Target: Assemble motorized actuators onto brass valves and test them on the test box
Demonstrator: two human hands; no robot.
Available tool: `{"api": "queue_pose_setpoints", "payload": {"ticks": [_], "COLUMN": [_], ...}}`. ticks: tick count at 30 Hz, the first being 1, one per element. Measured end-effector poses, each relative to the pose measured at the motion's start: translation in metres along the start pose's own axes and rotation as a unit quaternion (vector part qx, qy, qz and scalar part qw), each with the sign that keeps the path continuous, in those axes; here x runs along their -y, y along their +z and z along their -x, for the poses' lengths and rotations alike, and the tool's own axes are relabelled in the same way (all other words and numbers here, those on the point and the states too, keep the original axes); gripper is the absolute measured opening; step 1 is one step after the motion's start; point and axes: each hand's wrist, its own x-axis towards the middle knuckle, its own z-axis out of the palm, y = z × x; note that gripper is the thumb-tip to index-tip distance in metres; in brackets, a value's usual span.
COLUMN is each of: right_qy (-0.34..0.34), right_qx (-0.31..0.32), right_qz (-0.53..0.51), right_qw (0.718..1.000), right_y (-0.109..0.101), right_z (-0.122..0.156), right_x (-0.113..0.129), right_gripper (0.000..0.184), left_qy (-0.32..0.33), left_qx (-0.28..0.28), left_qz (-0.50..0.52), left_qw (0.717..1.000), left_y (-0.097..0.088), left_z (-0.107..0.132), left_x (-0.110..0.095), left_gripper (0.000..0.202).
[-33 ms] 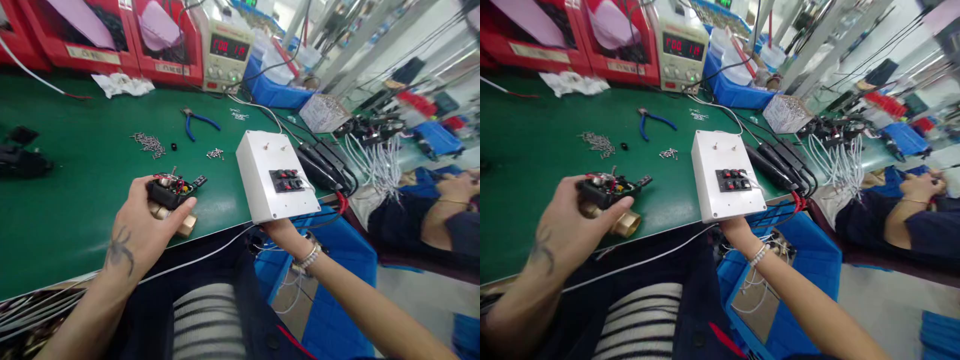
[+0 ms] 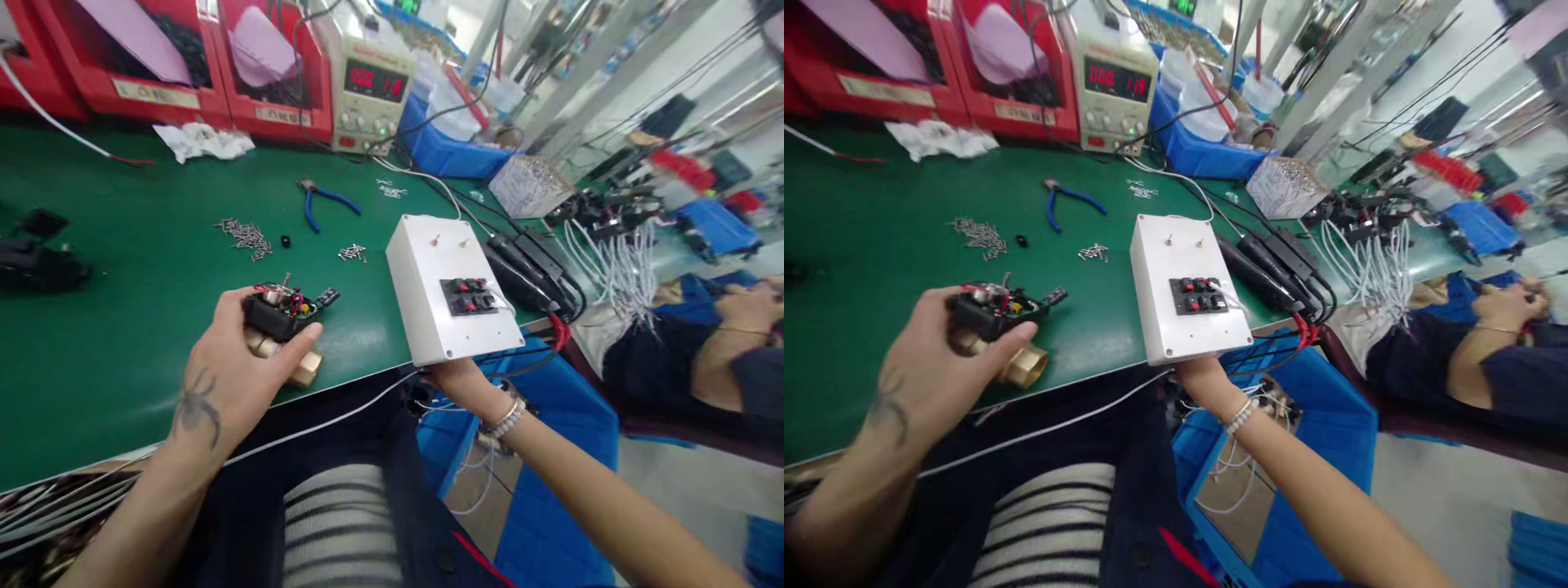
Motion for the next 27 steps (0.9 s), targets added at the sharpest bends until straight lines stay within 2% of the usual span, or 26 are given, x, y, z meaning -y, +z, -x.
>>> {"api": "queue_pose_setpoints", "payload": {"ticks": [5, 9, 11, 14, 15, 18, 21, 25, 26, 27], "right_qy": [0.025, 0.055, 0.04, 0.006, -0.001, -0.022, -0.059, -0.081, -0.074, -0.063], "right_qx": [0.018, 0.039, 0.058, 0.094, 0.098, 0.086, 0.08, 0.086, 0.081, 0.073], "right_qz": [-0.007, -0.012, -0.019, -0.026, -0.027, -0.031, -0.046, -0.057, -0.058, -0.061], "right_qw": [1.0, 0.998, 0.997, 0.995, 0.995, 0.996, 0.994, 0.991, 0.992, 0.993], "right_y": [-0.008, -0.028, -0.041, -0.058, -0.063, -0.074, -0.076, -0.061, -0.056, -0.052], "right_z": [-0.004, -0.002, 0.002, 0.011, 0.014, 0.023, 0.033, 0.043, 0.044, 0.042], "right_x": [-0.004, -0.006, -0.004, 0.003, 0.007, 0.022, 0.037, 0.053, 0.056, 0.06], "right_gripper": [0.04, 0.046, 0.035, 0.01, 0.009, 0.015, 0.021, 0.025, 0.03, 0.043], "left_qy": [0.002, -0.013, -0.022, -0.033, -0.035, -0.034, -0.028, -0.01, -0.006, -0.004], "left_qx": [0.029, 0.049, 0.062, 0.079, 0.082, 0.088, 0.093, 0.091, 0.087, 0.082], "left_qz": [-0.038, -0.064, -0.073, -0.085, -0.087, -0.09, -0.089, -0.071, -0.065, -0.057], "left_qw": [0.999, 0.997, 0.995, 0.993, 0.992, 0.991, 0.991, 0.993, 0.994, 0.995], "left_y": [-0.01, -0.015, -0.016, -0.017, -0.018, -0.018, -0.018, -0.016, -0.016, -0.015], "left_z": [-0.01, -0.016, -0.018, -0.02, -0.02, -0.02, -0.02, -0.021, -0.022, -0.023], "left_x": [-0.001, -0.004, -0.005, -0.007, -0.008, -0.009, -0.01, -0.007, -0.005, -0.003], "left_gripper": [0.059, 0.058, 0.058, 0.059, 0.059, 0.058, 0.057, 0.055, 0.056, 0.056]}}
